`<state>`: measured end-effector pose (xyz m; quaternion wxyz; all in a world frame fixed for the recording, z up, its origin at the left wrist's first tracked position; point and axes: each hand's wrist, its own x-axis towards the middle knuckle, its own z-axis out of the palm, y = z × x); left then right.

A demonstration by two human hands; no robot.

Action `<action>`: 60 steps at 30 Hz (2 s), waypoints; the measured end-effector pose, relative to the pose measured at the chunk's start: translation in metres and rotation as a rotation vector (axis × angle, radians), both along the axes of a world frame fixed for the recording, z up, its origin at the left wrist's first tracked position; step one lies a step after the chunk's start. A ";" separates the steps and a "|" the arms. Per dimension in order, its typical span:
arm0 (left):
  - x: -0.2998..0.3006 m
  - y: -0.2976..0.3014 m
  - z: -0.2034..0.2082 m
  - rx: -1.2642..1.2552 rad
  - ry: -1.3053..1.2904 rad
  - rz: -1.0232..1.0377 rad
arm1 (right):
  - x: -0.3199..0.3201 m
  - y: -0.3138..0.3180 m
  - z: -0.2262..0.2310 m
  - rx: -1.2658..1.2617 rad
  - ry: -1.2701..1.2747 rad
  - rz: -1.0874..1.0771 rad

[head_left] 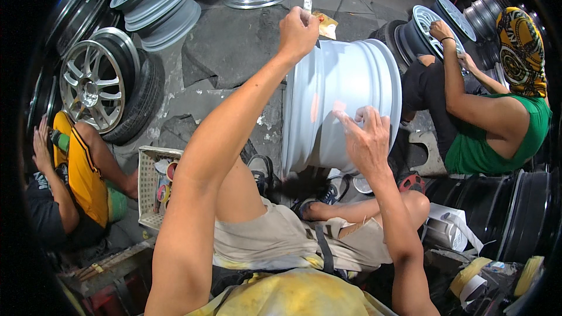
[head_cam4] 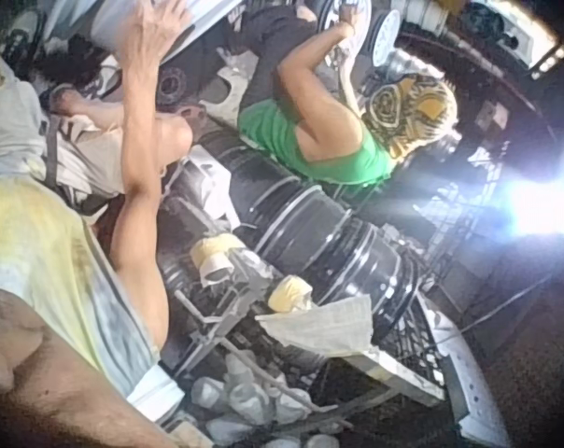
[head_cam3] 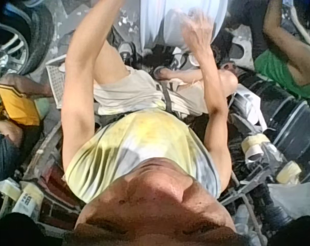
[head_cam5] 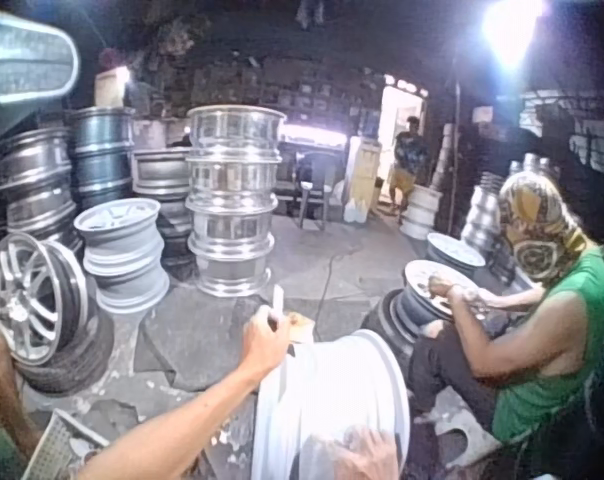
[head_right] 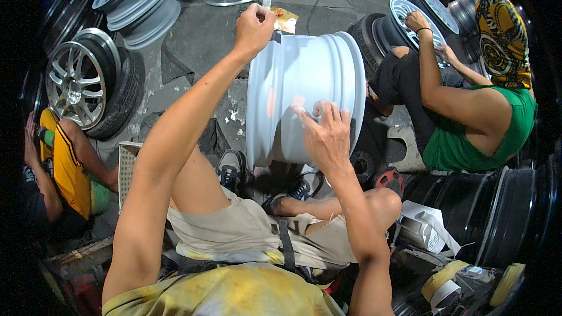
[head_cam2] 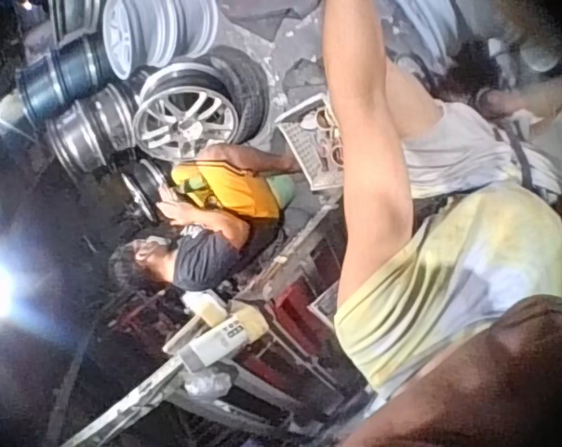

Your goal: The person sits on the floor in a workshop and uses a small metal spatula to apply a white filler compound to the surface of a white car wheel rim. They repeatedly scoop the compound from a small card and smooth it onto the rim's surface, occasionally wiping the tool with a cloth.

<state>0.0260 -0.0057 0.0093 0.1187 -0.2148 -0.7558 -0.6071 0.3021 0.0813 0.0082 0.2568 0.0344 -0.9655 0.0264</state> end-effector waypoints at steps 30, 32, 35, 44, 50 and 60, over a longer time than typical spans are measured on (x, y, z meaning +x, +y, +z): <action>-0.009 0.002 -0.011 0.214 -0.129 -0.104 | 0.022 -0.018 0.003 -0.198 -0.029 -0.076; 0.009 -0.003 0.021 0.181 -0.145 -0.270 | 0.026 0.001 0.013 -0.405 0.092 -0.129; 0.037 -0.028 0.048 0.107 -0.180 -0.654 | 0.022 0.021 0.028 -0.908 0.188 -0.173; 0.142 -0.046 0.087 -0.015 -0.447 -1.114 | 0.011 0.043 0.073 -1.500 0.011 0.168; 0.160 -0.045 0.088 0.001 -0.517 -1.170 | 0.007 0.032 0.069 -1.705 -0.006 0.249; 0.130 -0.059 0.104 0.229 -0.419 -0.841 | 0.016 0.037 0.081 -1.190 0.320 -0.064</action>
